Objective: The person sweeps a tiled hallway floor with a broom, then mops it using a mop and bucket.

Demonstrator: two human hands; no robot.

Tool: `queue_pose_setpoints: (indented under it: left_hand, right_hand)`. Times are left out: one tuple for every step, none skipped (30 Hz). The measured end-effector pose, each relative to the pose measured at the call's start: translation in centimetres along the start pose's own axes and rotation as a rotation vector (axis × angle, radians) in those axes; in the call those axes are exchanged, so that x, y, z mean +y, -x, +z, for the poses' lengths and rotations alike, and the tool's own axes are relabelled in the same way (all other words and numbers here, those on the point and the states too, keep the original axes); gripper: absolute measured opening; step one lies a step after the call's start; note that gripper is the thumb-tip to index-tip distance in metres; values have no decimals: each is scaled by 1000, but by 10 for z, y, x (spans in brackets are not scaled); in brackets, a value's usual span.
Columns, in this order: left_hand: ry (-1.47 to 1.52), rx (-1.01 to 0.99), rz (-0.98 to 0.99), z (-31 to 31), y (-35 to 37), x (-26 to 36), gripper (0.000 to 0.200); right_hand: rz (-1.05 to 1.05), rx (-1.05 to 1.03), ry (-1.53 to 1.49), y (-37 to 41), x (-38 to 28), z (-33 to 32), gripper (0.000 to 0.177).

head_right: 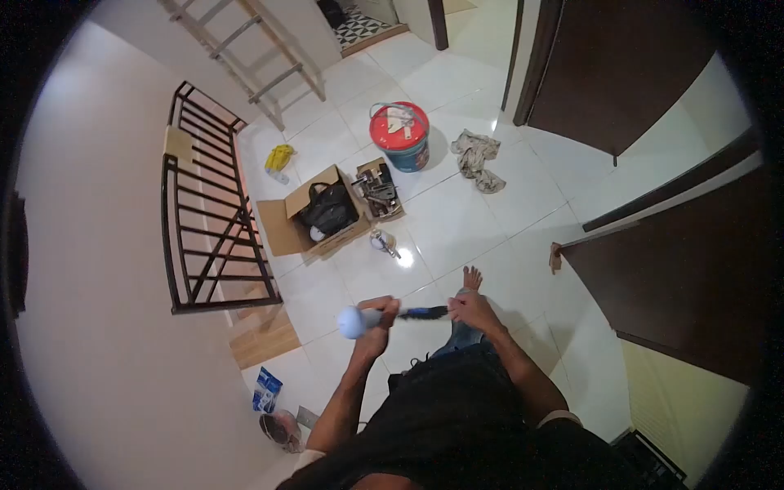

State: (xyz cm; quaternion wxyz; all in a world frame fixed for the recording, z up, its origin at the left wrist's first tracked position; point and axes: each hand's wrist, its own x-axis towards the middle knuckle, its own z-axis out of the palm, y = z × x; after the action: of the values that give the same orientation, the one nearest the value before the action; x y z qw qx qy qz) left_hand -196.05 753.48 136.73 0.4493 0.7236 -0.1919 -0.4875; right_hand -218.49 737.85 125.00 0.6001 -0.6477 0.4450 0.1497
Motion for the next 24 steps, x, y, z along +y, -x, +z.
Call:
queue_pose_setpoints:
  left_hand:
    - [-31, -119, -24, 59, -108, 65, 18]
    - [175, -140, 161, 127, -209, 132, 14]
    - [382, -158, 345, 182, -302, 201, 11]
    - [291, -270, 374, 212, -381, 285, 7]
    - [197, -380, 403, 236, -458, 363, 6]
    - [169, -465, 489, 264, -539, 400, 12]
    - [39, -483, 575, 290, -616, 425, 19]
    - [-97, -583, 555, 304, -700, 458, 25]
    - [-234, -683, 533, 315, -787, 487, 31]
    - [-225, -684, 533, 322, -874, 512, 31]
    - [-264, -635, 580, 328, -963, 535, 40]
    - [-303, -584, 626, 333, -1058, 554, 49]
    - [-297, -589, 620, 337, -1158, 566, 49]
    - [-267, -694, 491, 333, -1258, 572, 55]
    - [-235, -797, 360, 324, -1359, 573, 61]
    - [-264, -829, 271, 314, -1467, 561, 63]
    - [-321, -827, 287, 297, -1583, 566, 62]
    - [-290, -785, 216, 280, -1689, 580, 62]
    - [-298, -721, 239, 267, -1797, 570, 64]
    - [-306, -656, 261, 253, -1903, 570, 65]
    - [-348, -644, 129, 233, -2019, 618, 66]
    - [-436, -619, 110, 220, -2122, 652, 63]
    - [-410, -597, 146, 214, -2229, 678, 60]
    - [-386, -575, 182, 208, -2336, 705, 58]
  right_hand:
    - [200, -117, -165, -58, -45, -104, 28]
    - [395, -230, -320, -114, -81, -211, 38]
    - [275, -256, -514, -158, -100, -300, 51]
    - [163, -304, -718, -201, -119, -390, 65]
    - [150, -338, -820, -251, -139, -463, 60]
    - [200, -328, -868, -307, -157, -531, 55]
    - [252, -301, -894, -370, -173, -594, 50]
    - [305, -270, -905, -436, -187, -655, 45]
    - [362, -240, -902, -511, -200, -714, 41]
    - [421, -204, -900, -593, -211, -774, 36]
    - [476, -164, -901, -679, -221, -833, 31]
    - [532, -120, -914, -766, -228, -893, 27]
    - [575, -64, -944, -857, -235, -951, 22]
    - [609, -9, -1041, -934, -245, -1000, 19]
    - [642, 49, -1136, -1010, -263, -1048, 16]
    - [628, 36, -1055, -1088, -285, -1101, 17]
    - [615, 21, -973, -1163, -317, -1156, 18]
    - [375, -65, -841, -1229, -316, -1201, 18]
    - [393, -58, -847, -1300, -314, -1235, 18]
    - [463, 5, -767, -1369, -316, -1269, 20]
    - [513, 67, -676, -1440, -338, -1315, 22]
    - [538, 187, -292, -1500, -382, -1354, 24]
    - [551, 301, 94, -1558, -434, -1392, 26]
    - [561, 300, 210, -1611, -490, -1443, 29]
